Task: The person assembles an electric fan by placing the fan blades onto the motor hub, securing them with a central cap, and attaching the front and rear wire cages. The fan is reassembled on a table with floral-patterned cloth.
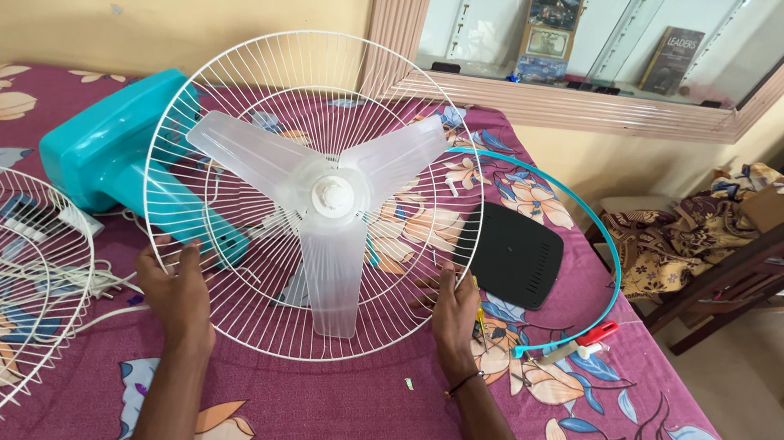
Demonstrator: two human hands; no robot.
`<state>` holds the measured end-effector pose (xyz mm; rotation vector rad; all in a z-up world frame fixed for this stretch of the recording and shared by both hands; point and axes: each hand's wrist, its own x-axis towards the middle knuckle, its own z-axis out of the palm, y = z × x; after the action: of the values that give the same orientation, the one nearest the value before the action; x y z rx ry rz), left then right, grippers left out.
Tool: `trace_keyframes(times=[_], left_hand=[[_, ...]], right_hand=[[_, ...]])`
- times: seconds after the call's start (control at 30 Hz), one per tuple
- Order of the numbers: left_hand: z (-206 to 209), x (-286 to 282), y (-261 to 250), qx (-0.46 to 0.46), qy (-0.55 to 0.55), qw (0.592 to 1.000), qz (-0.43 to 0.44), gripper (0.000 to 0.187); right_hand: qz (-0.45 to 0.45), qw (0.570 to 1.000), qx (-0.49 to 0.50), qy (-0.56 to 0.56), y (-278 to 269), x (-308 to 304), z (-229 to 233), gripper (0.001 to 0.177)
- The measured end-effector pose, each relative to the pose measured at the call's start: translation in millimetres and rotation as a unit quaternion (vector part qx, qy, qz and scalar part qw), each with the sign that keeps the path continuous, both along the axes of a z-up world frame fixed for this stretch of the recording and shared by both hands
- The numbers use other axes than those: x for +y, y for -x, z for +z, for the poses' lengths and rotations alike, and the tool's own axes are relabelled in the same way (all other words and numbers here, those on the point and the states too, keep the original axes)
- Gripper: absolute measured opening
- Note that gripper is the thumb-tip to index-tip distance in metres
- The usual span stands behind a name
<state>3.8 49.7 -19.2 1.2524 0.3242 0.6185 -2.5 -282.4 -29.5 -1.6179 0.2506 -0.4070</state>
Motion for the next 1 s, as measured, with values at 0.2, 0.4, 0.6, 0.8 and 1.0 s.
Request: trace_keyframes(times=[0.2,0.4,0.6,0.8,1.0], left_hand=[[-3,-5,1,-0.084,-0.155,0.982,0.073,0.058],[-5,-10,8,-0.047,-0.399,0.898,0.178,0.073],[-3,-27,6,-0.105,-0.538,0.805,0.229,0.056],[4,-46,15,-0.161,-0.569,0.793,0.147,0.033],[15,-43,23,-0.162,-0.588,0.778,0.151,0.026]], right_hand=[[-0.08,0.983,-0.023,0.166,-4,-2,-4,0.057],[-0.223,0.863,-0.185,0.415,4,7,-9,0.066],[-0.117,0.834,-0.162,0.515,23,55,-4,0.062],[-0.031,0.823,-0.237,0.515,30,72,-5,0.034],[0.017,0.84,-0.288,0.46,19,64,-12,0.025]])
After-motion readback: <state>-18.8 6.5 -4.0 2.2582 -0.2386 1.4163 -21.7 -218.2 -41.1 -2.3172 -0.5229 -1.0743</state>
